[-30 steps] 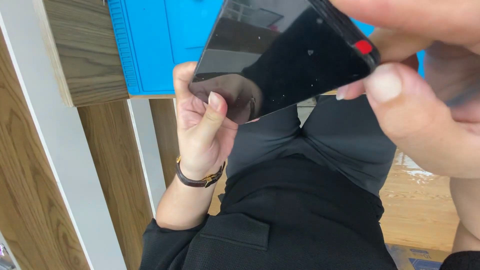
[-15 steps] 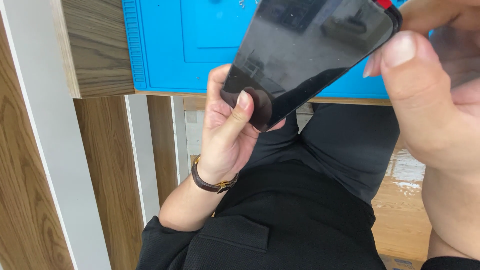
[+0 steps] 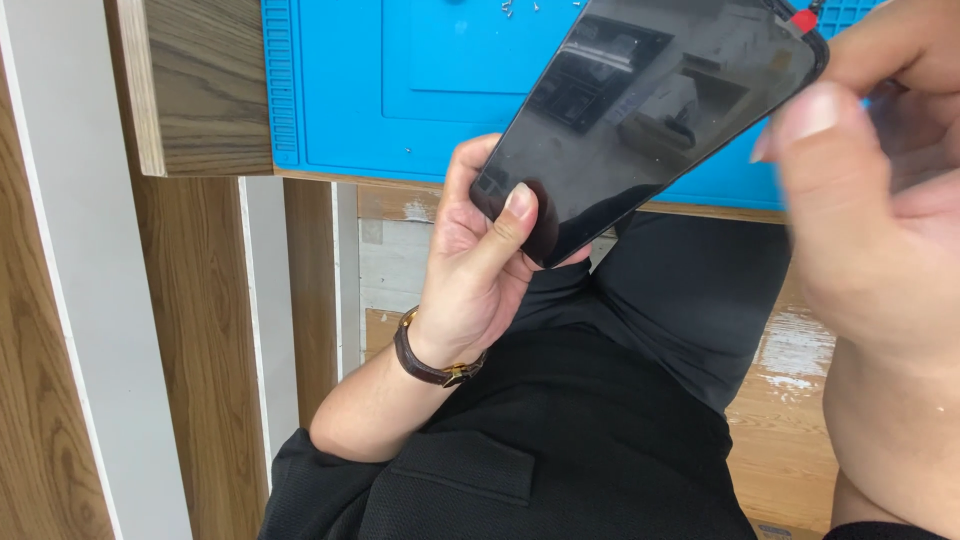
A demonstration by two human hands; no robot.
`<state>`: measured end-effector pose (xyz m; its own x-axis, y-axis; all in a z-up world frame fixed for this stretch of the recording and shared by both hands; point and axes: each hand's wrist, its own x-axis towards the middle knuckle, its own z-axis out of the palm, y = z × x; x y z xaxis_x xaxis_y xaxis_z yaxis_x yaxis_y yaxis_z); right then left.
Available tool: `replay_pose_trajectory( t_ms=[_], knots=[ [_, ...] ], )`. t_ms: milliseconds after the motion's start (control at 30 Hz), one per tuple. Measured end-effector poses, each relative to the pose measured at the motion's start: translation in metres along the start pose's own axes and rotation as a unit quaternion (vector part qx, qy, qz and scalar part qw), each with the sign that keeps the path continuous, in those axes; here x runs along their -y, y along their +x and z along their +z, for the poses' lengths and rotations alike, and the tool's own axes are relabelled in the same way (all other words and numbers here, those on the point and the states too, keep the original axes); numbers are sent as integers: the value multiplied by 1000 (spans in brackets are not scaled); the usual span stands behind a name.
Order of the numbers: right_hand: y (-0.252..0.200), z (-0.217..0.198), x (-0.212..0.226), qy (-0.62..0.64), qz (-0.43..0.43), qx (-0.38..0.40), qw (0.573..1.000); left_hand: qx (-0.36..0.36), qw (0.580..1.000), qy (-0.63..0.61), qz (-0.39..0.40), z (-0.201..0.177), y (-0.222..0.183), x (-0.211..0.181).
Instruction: Disassembling a smartphone by removing internal screws and prying off the back casing.
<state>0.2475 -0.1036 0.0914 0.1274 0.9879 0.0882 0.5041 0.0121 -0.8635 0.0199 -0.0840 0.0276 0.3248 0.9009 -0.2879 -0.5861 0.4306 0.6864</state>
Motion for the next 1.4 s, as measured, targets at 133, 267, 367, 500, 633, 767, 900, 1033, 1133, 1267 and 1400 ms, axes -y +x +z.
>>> replay_pose_trajectory(
  t_ms=[133,267,367,500,633,767,900,1033,1133,1267,1400],
  knots=[
    [-2,21,-13,90,-102,17,991,-12,1000,-19,10,9,-2,-2],
    [-3,17,-6,59,-99,-17,993,-11,999,-33,8,18,-2,-1],
    [-3,16,-1,13,-116,-21,993,-5,999,-48,-16,21,0,1],
    [-1,23,6,52,-123,-27,991,-7,996,-69,-54,23,3,1],
    [0,32,14,61,-115,-26,991,-13,994,-83,-70,24,3,1],
    [-2,41,16,84,-95,-18,992,-18,990,-123,-73,23,5,-2],
    [-20,53,-8,114,-51,1,992,-8,983,-176,-53,23,6,-5],
    [-19,68,-5,151,-51,6,987,-6,984,-175,-26,17,7,-3],
    [-21,67,-9,145,-72,-33,986,-16,991,-130,11,13,3,-2],
    [-24,52,-33,130,-158,-115,972,38,990,82,110,-6,-3,-2],
    [-26,47,-49,39,-228,-181,956,41,958,223,174,-28,-9,-7]
  ],
)
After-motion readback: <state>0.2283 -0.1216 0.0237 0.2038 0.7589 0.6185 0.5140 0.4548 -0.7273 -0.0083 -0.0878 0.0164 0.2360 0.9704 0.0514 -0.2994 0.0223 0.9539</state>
